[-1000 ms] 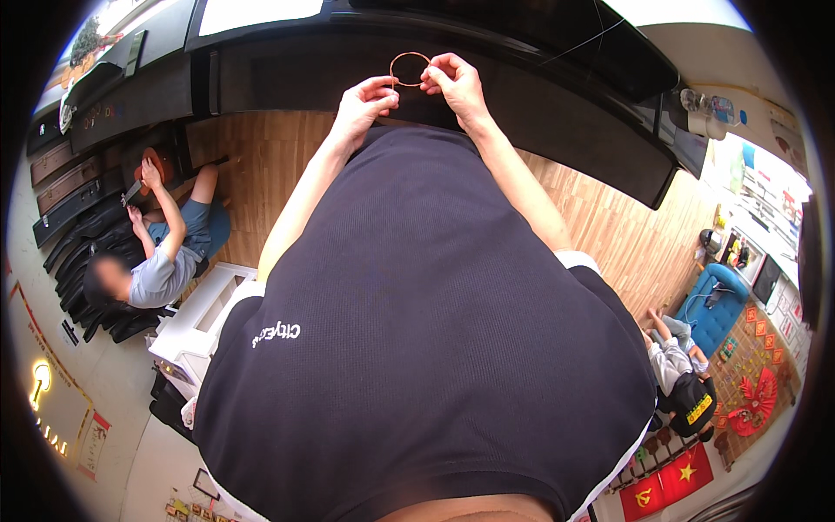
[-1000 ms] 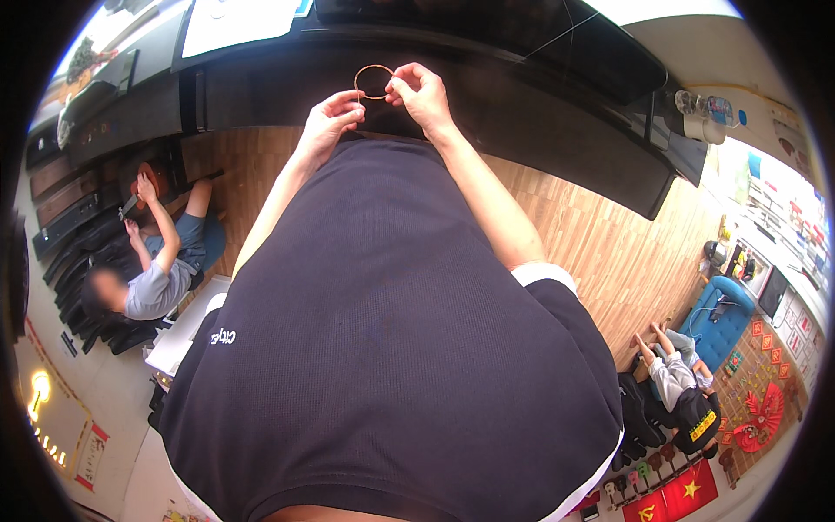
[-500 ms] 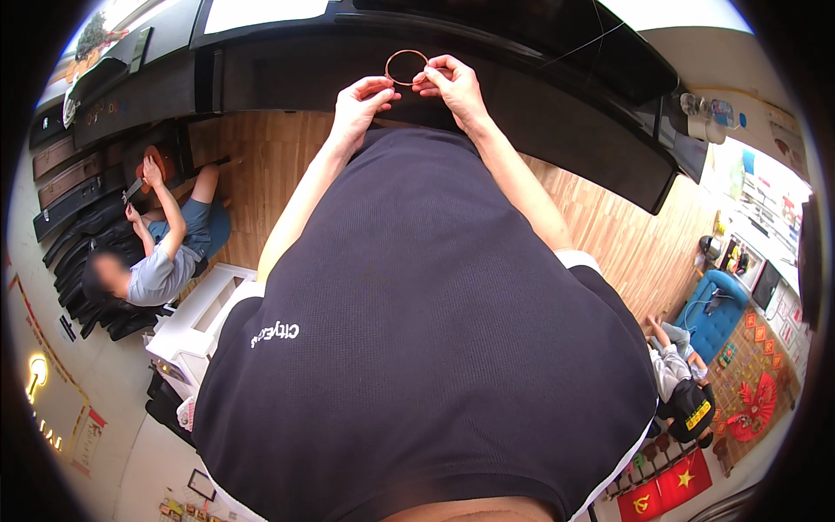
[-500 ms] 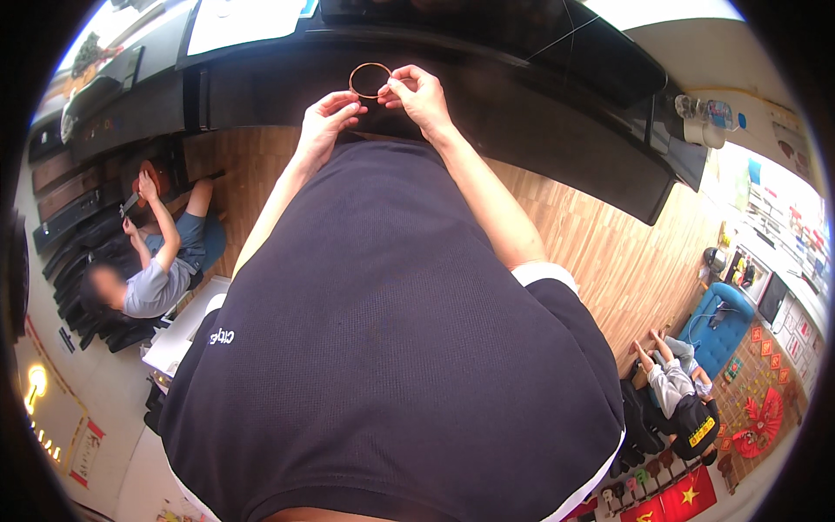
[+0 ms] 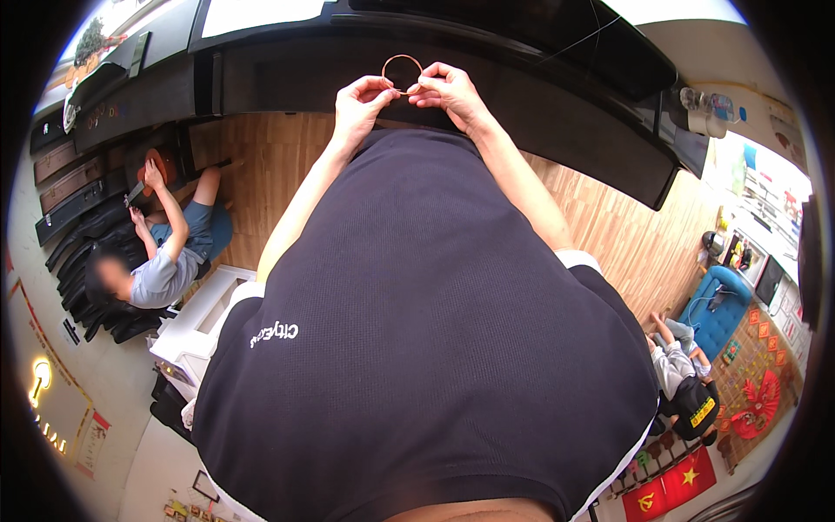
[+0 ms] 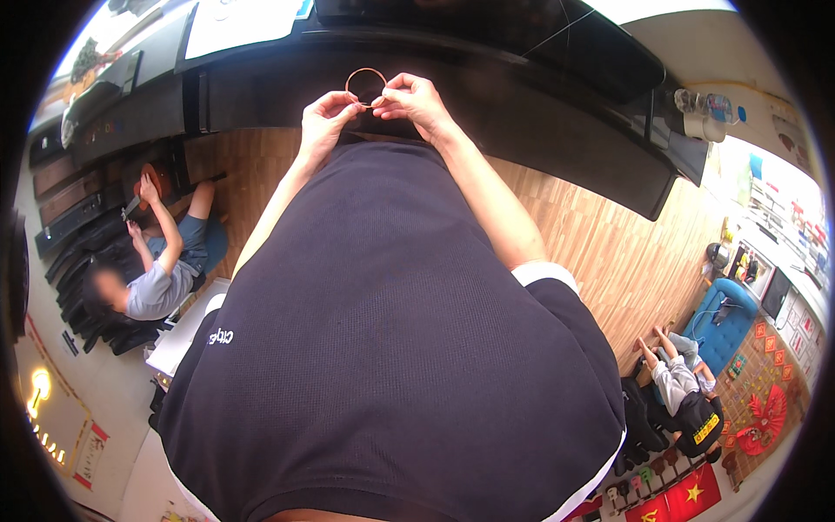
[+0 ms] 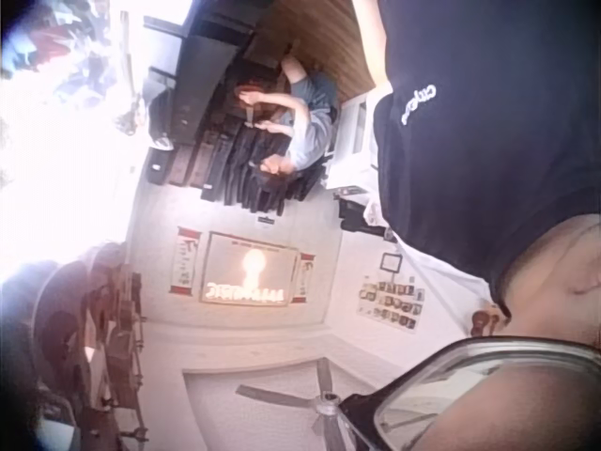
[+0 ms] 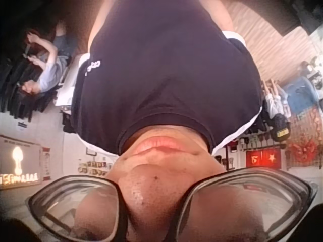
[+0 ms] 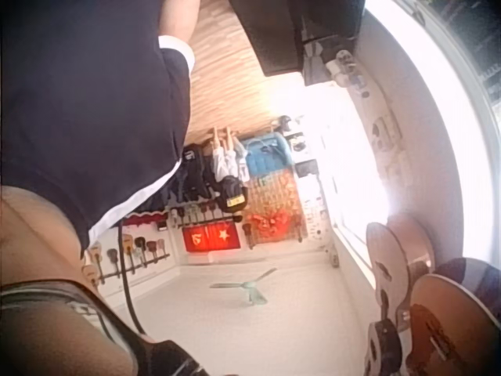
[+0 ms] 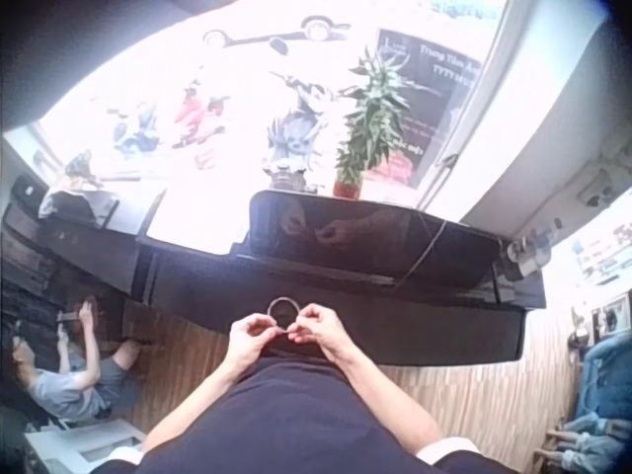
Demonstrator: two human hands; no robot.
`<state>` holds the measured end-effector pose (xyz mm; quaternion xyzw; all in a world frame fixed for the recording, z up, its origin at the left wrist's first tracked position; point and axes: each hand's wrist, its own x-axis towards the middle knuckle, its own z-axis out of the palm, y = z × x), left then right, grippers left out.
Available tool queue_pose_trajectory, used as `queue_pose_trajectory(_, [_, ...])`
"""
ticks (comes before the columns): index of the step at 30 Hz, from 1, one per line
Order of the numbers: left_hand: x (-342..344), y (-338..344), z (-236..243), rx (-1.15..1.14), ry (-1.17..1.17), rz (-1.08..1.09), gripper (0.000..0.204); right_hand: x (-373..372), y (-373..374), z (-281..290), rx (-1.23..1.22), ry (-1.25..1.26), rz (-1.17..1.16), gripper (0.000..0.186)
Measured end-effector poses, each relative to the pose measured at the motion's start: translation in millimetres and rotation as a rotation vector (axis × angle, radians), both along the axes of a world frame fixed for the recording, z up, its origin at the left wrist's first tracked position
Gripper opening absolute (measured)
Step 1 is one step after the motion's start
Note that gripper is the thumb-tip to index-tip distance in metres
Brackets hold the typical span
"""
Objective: The person repeatedly bends and shapes a thin wire into circular loops by hand, holding the wire with both hands and twisting it into a round form. The person places the shaped wire on a nearby surface and repeats the process with additional wire segments.
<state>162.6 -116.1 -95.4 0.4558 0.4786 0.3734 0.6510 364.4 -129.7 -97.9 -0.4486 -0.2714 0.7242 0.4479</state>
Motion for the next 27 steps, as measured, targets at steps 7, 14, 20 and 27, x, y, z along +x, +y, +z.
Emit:
queue_pose_trajectory(7, [1.1, -1.4, 3.4, 0.020, -0.057, -0.017, 0.011, 0.7, -2.0, -3.2, -0.023, 0.032, 0.037, 0.013])
queue_pose_trajectory(14, [-0.9, -1.8, 5.3, -0.024, -0.145, -0.102, 0.009, -0.2, -3.2, -5.1, -0.058, -0.012, 0.109, 0.012])
queue_pose_trajectory(20, [2.5, -3.4, 15.7, -0.036, -0.206, -0.206, 0.007, 0.4, -3.8, -7.6, -0.044, 0.003, 0.121, 0.013])
queue_pose_trajectory(27, [6.3, -2.8, 18.3, -0.100, -0.232, -0.299, 0.004, 2.7, -2.1, -9.1, -0.020, -0.028, 0.100, 0.012])
